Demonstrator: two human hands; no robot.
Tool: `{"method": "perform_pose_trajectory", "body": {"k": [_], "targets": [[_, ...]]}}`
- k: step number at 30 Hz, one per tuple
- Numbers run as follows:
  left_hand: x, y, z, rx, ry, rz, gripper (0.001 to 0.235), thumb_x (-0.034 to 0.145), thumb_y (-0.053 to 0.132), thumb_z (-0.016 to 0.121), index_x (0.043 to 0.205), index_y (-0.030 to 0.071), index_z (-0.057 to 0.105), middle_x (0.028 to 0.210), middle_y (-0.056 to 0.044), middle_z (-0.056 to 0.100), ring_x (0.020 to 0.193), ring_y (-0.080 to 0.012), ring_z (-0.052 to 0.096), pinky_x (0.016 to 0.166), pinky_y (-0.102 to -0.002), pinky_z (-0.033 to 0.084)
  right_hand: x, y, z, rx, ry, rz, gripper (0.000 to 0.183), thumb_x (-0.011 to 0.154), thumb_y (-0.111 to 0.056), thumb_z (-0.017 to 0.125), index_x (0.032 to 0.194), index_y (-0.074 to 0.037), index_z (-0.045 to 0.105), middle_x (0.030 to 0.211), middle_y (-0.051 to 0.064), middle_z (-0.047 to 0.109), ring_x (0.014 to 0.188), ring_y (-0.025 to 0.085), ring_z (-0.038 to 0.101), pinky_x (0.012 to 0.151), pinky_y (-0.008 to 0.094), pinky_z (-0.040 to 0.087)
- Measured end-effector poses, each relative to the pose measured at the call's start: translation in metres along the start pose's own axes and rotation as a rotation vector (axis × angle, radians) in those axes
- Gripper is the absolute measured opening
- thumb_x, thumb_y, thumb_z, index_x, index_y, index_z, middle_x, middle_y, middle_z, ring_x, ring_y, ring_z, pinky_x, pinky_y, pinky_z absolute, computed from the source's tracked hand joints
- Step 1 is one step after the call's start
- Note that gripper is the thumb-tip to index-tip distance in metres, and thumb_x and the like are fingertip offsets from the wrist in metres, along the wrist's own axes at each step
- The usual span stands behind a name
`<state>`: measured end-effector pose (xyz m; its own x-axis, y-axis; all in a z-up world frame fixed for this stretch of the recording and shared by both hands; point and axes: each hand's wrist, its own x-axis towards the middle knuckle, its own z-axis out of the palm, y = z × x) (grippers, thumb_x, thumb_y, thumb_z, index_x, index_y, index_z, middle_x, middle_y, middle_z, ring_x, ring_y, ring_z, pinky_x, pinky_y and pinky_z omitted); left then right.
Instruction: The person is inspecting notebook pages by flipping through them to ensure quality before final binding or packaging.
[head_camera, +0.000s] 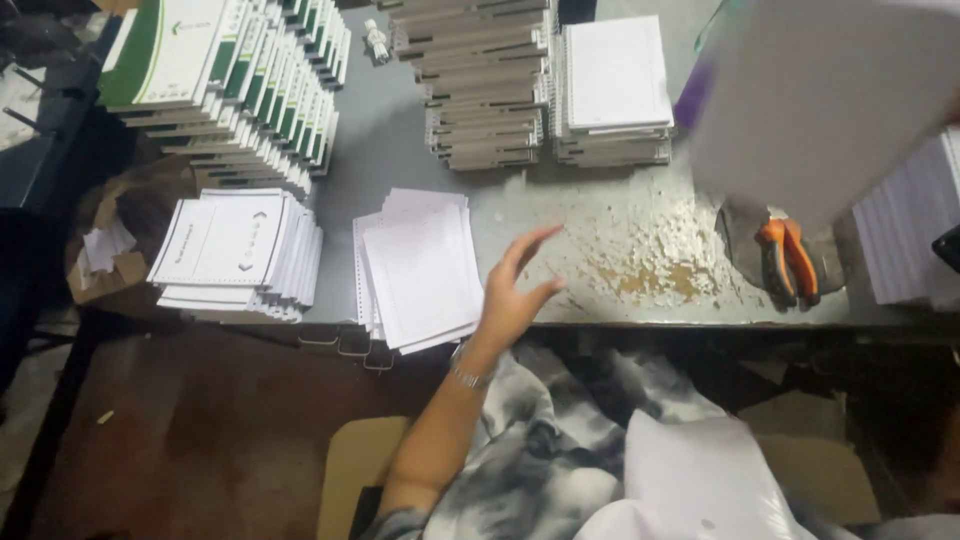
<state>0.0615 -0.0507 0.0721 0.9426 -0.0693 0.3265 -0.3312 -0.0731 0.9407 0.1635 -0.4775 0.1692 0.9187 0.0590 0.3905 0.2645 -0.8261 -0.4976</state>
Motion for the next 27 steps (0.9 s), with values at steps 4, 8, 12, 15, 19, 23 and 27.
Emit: {"method": "perform_pose_trajectory", "body": {"k": [4,8,12,15,19,23,27], "targets": [[0.047,-0.033,0.024,-0.259,-0.227,0.024,0.118,0.075,0.030,0.091,0.167,0.013,0.019,0.166,-0.015,0.034,0.155,-0.0384,0.025,0.125,-0.061,0.019,-0.040,-0.068,0.035,0.564,-0.152,0.091,0.003,0.105,-0.008,0.068,0.105,-0.005,0.068,0.085,0.008,0.062,0.079,0.015,0.058,0.078,0.033,0.049],[0.023,-0.049,0.027,-0.152,-0.191,-0.328,0.052,0.089,0.026,0.080,0.127,-0.005,0.062,0.120,-0.022,0.071,0.116,-0.0311,0.066,0.102,-0.049,0.053,-0.063,-0.073,0.114,0.671,-0.309,0.152,0.009,0.098,0.000,0.068,0.106,0.000,0.074,0.084,0.021,0.072,0.077,0.026,0.070,0.070,0.043,0.056],[-0.002,-0.092,0.032,0.076,0.022,-0.436,0.039,0.093,0.035,0.078,0.119,0.006,0.069,0.107,-0.011,0.074,0.108,-0.0238,0.071,0.096,-0.043,0.055,-0.091,-0.043,0.196,0.864,-0.313,0.177,0.037,0.103,0.001,0.056,0.139,0.006,0.055,0.124,0.028,0.063,0.114,0.035,0.060,0.092,0.052,0.052],[-0.021,-0.087,0.037,0.145,0.106,-0.414,0.039,0.097,0.032,0.073,0.123,0.005,0.066,0.112,-0.013,0.073,0.114,-0.0269,0.069,0.101,-0.045,0.053,-0.116,-0.059,0.207,0.715,-0.184,-0.014,0.038,0.106,0.005,0.051,0.143,0.011,0.046,0.130,0.035,0.058,0.123,0.048,0.057,0.097,0.058,0.050],[-0.028,-0.105,0.040,0.133,0.179,-0.267,0.031,0.100,0.022,0.069,0.127,0.007,0.063,0.110,-0.012,0.074,0.113,-0.0286,0.069,0.099,-0.046,0.056,-0.126,-0.119,0.182,0.621,-0.006,-0.178,0.033,0.105,0.013,0.049,0.138,0.008,0.044,0.134,0.025,0.061,0.127,0.044,0.058,0.103,0.053,0.049],[-0.021,-0.100,0.035,0.125,0.138,-0.285,0.028,0.104,0.024,0.064,0.126,0.008,0.060,0.110,-0.008,0.072,0.112,-0.0262,0.069,0.099,-0.045,0.055,-0.133,-0.101,0.212,0.625,0.008,-0.195,0.041,0.103,0.014,0.046,0.143,0.008,0.040,0.142,0.025,0.054,0.132,0.044,0.053,0.107,0.054,0.047],[-0.015,-0.082,0.032,0.070,0.095,-0.332,0.039,0.096,0.022,0.072,0.129,0.011,0.054,0.117,-0.011,0.068,0.120,-0.0312,0.063,0.106,-0.050,0.050,-0.150,-0.045,0.277,0.598,-0.053,-0.091,0.042,0.097,0.010,0.053,0.138,0.010,0.040,0.126,0.036,0.059,0.122,0.053,0.056,0.098,0.063,0.049]]}}
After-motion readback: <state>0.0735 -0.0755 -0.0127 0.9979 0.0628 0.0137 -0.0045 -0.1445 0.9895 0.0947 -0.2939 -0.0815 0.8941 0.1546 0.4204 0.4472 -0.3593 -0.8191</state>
